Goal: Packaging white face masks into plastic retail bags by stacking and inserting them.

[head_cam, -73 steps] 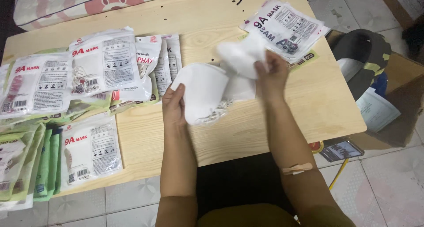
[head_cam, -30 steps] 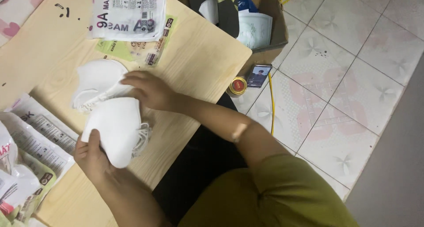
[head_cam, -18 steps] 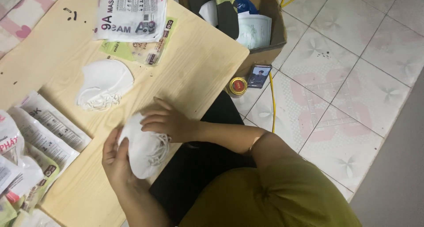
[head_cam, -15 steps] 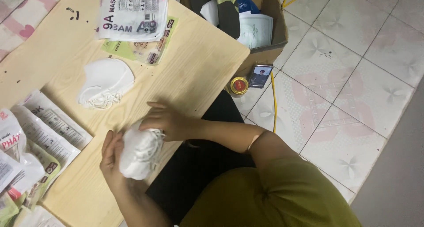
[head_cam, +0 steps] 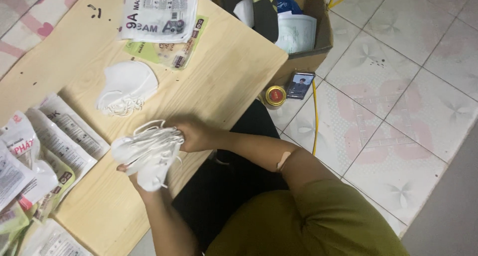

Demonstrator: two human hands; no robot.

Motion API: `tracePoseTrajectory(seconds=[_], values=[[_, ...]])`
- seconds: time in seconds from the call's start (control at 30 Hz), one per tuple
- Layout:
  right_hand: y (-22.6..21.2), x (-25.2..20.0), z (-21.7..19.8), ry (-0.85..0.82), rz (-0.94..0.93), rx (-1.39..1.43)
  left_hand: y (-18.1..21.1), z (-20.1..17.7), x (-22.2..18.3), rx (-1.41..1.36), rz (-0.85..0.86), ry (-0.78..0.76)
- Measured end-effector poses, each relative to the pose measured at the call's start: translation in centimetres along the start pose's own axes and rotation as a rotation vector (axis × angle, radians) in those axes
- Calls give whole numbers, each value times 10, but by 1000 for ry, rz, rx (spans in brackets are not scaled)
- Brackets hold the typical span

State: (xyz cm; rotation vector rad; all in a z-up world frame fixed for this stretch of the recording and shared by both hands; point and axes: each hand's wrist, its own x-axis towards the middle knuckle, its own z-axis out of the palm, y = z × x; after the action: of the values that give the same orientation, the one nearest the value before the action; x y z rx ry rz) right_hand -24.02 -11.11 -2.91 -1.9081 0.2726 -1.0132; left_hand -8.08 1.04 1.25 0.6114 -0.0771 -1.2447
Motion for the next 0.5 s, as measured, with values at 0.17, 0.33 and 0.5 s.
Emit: tracePoseTrajectory(seconds=[0.17,0.33,0.5], values=[[-12,0,-15,-2,58,-4,-15,24,-13,239,98,93],[59,-30,15,-51,146,-48,-25,38,-31,471,176,190],[33,-23,2,34,95,-101,-31,52,-50,789,264,304]])
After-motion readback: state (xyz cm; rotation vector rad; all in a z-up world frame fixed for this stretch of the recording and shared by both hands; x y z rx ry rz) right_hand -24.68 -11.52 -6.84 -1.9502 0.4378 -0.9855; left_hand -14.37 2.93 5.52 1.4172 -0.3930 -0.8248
